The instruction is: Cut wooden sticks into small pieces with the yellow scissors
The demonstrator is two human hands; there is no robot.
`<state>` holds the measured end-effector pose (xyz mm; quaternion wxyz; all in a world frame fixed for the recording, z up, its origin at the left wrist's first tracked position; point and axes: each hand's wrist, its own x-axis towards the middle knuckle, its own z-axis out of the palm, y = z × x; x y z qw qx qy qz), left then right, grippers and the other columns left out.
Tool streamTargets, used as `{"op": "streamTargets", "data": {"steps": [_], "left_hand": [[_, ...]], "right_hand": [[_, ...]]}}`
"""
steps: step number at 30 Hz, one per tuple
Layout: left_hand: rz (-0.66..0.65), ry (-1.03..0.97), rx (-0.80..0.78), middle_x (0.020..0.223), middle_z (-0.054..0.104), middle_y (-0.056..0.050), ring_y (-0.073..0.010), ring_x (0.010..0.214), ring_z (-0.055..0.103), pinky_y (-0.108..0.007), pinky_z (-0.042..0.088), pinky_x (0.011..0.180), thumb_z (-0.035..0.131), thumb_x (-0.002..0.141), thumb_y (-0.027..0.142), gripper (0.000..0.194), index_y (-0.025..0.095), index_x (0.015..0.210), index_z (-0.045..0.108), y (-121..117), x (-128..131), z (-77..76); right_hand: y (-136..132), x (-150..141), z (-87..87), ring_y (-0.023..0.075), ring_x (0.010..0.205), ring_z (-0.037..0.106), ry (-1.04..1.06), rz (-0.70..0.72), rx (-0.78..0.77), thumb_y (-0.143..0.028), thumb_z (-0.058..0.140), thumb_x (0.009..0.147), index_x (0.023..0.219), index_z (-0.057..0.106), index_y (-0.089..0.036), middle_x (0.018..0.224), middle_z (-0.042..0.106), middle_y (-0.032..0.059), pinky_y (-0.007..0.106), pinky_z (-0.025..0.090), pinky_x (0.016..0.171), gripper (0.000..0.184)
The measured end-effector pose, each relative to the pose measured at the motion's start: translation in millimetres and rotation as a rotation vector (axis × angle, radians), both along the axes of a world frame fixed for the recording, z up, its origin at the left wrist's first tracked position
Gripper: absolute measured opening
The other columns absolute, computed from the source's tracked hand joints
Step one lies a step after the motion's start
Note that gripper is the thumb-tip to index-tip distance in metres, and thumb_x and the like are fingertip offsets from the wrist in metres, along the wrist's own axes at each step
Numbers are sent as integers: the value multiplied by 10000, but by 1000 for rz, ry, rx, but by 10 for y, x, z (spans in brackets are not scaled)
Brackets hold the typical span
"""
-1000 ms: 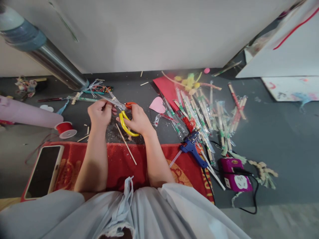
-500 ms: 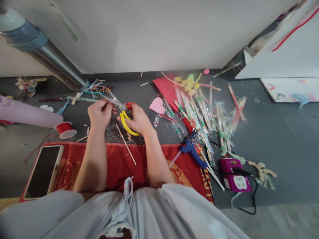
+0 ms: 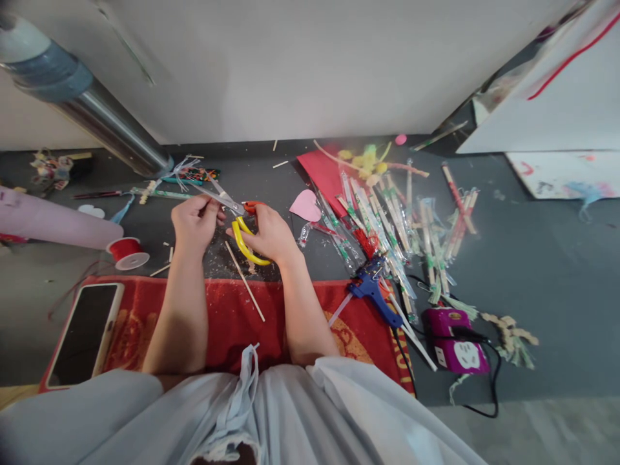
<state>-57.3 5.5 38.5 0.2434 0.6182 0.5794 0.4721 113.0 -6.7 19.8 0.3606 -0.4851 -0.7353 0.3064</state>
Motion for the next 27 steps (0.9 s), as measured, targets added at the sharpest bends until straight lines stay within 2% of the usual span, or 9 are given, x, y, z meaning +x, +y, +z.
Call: {"op": "streamTargets", "data": {"steps": [4, 9, 12, 14, 16, 18, 21, 24, 27], "left_hand": [[-9, 13, -20, 533, 560, 19, -70, 439, 491, -179, 385, 441, 570, 884, 398, 284, 164, 745, 646, -12, -11, 32], [13, 8, -37, 519, 545, 32, -63, 427, 471, -174, 381, 441, 572, 883, 382, 270, 167, 735, 641, -18, 10, 38], [18, -49, -15, 563, 580, 19, -76, 460, 504, -193, 430, 483, 568, 887, 459, 317, 166, 803, 654, -3, 69, 29], [-6, -122, 10, 659, 641, -6, -94, 542, 578, -210, 492, 561, 550, 884, 544, 393, 167, 900, 662, 13, 121, 14], [-81, -202, 12, 850, 703, -48, -132, 730, 668, -249, 549, 705, 561, 854, 615, 492, 177, 1061, 644, 24, 174, -16], [-214, -257, -15, 1118, 689, -102, -199, 1004, 678, -324, 556, 870, 616, 794, 661, 632, 199, 1224, 582, 26, 223, -65], [-433, -266, -72, 1444, 490, -161, -311, 1339, 492, -445, 475, 1057, 705, 683, 699, 882, 226, 1386, 458, 6, 290, -163], [-567, -221, -127, 1546, 331, -194, -380, 1445, 326, -530, 346, 1165, 753, 572, 738, 1124, 207, 1472, 337, -19, 355, -252], [-597, -168, -142, 1577, 261, -183, -400, 1470, 255, -562, 251, 1208, 766, 525, 753, 1226, 218, 1506, 260, -33, 408, -283]], "right_hand": [[2, -8, -5, 261, 1013, 645, -21, -9, 19, -617, 628, 794, 1073, 574, -151, 1016, 681, 127, 410, 511, 909, 546], [8, -28, 5, 255, 896, 655, -106, -52, 4, -550, 625, 818, 1047, 599, -164, 918, 687, 98, 401, 522, 838, 449], [6, -30, 36, 239, 846, 644, -82, -77, -23, -521, 636, 815, 1052, 613, -158, 890, 685, 89, 388, 514, 824, 434], [6, -24, 60, 212, 780, 621, -16, -112, -62, -540, 644, 799, 1005, 622, -172, 842, 672, 63, 365, 508, 790, 423], [9, -12, 75, 177, 684, 574, 79, -147, -122, -589, 623, 793, 912, 615, -186, 754, 634, 21, 331, 494, 720, 421], [16, 2, 76, 148, 632, 532, 194, -165, -174, -626, 567, 815, 836, 588, -192, 691, 585, -10, 298, 472, 669, 435], [36, 17, 47, 137, 653, 536, 342, -162, -215, -634, 513, 849, 827, 575, -190, 705, 578, -14, 278, 465, 668, 449], [54, 24, 10, 143, 698, 568, 401, -144, -245, -620, 514, 859, 881, 598, -188, 752, 607, -4, 286, 490, 705, 441], [51, 29, 4, 149, 724, 597, 415, -106, -269, -611, 496, 874, 926, 613, -191, 780, 624, 0, 293, 508, 724, 440]]}}
